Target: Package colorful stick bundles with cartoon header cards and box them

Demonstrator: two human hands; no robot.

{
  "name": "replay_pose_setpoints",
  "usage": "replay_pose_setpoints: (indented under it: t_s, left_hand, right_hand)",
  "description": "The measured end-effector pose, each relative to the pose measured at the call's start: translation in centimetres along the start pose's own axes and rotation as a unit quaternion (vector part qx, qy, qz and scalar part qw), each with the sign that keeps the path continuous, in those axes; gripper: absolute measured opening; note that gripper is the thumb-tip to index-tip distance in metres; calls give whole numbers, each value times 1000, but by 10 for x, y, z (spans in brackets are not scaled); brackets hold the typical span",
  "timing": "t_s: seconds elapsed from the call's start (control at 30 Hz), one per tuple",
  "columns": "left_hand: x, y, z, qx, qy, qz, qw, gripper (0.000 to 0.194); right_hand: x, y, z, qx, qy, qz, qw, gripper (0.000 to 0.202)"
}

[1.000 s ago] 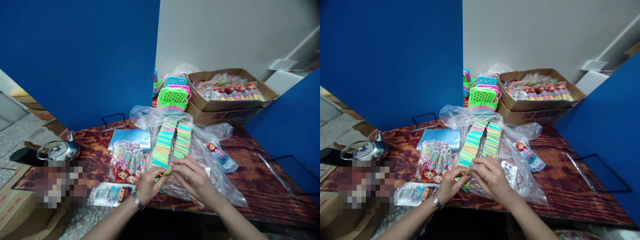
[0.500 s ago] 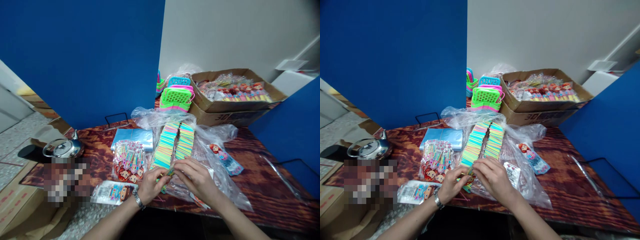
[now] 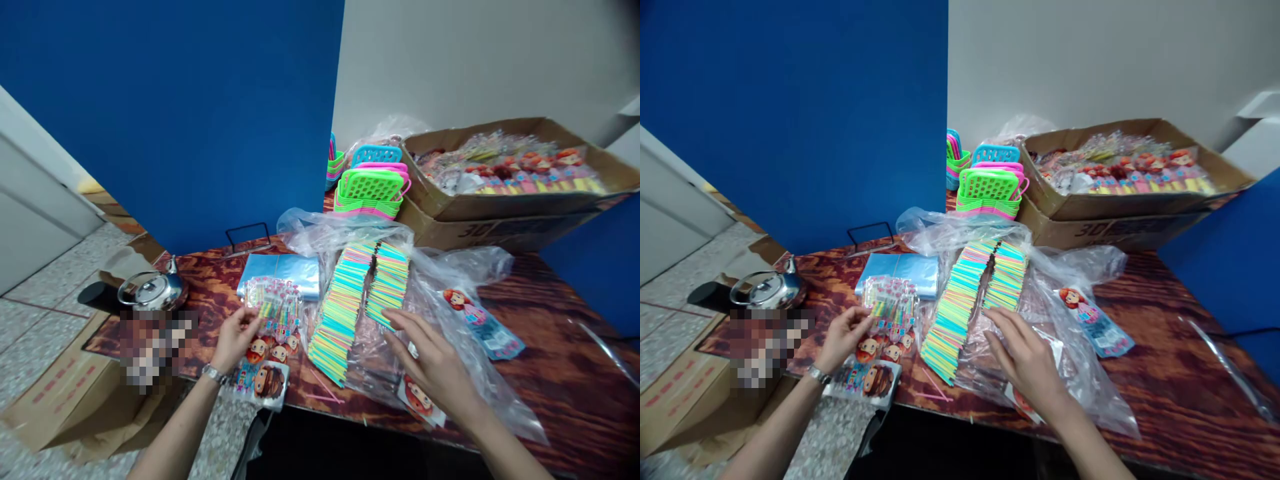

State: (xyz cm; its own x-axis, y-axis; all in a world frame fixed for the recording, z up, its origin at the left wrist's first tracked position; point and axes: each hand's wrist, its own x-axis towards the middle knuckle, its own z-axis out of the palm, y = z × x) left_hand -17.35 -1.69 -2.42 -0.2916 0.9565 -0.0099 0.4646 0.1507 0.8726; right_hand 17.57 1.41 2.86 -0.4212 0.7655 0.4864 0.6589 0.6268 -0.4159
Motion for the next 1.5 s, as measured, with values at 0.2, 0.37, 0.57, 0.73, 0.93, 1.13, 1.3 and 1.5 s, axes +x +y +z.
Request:
replay_pose_setpoints:
  t_s: [0.2, 0.37, 0.57, 0.73, 0.93, 1.13, 1.3, 1.5]
  left_hand:
    - [28, -30, 1, 171, 78, -17, 982, 32]
    - [27, -27, 21, 222, 153, -15, 963, 47]
    - [20, -24, 28, 209, 185, 10, 960, 50]
    - [12, -6, 31, 218, 248, 114, 937, 51]
    - [-15, 47, 68, 180, 210, 279, 920, 50]
    - [-48, 90, 139, 33, -135, 275, 951, 47]
    - [-58, 108, 160, -14, -243, 223, 944, 17]
    - [-58, 92, 152, -36, -288, 155, 944, 20]
  right_hand:
    - [-37, 65, 0, -138, -75, 86, 984, 31]
    - [-77, 104, -5, -237, -153, 175, 943, 36]
    - [-80, 117, -2, -213, -223, 274, 911, 25]
    - [-73, 122, -3, -211, -233, 255, 915, 20]
    - [-69, 109, -15, -294, -208, 181, 915, 25]
    - [-43, 59, -47, -198, -116, 62, 971, 20]
    - [-25, 15, -51, -45, -64, 7, 997, 10]
    - [-22, -3, -29, 7, -42, 0, 999, 16]
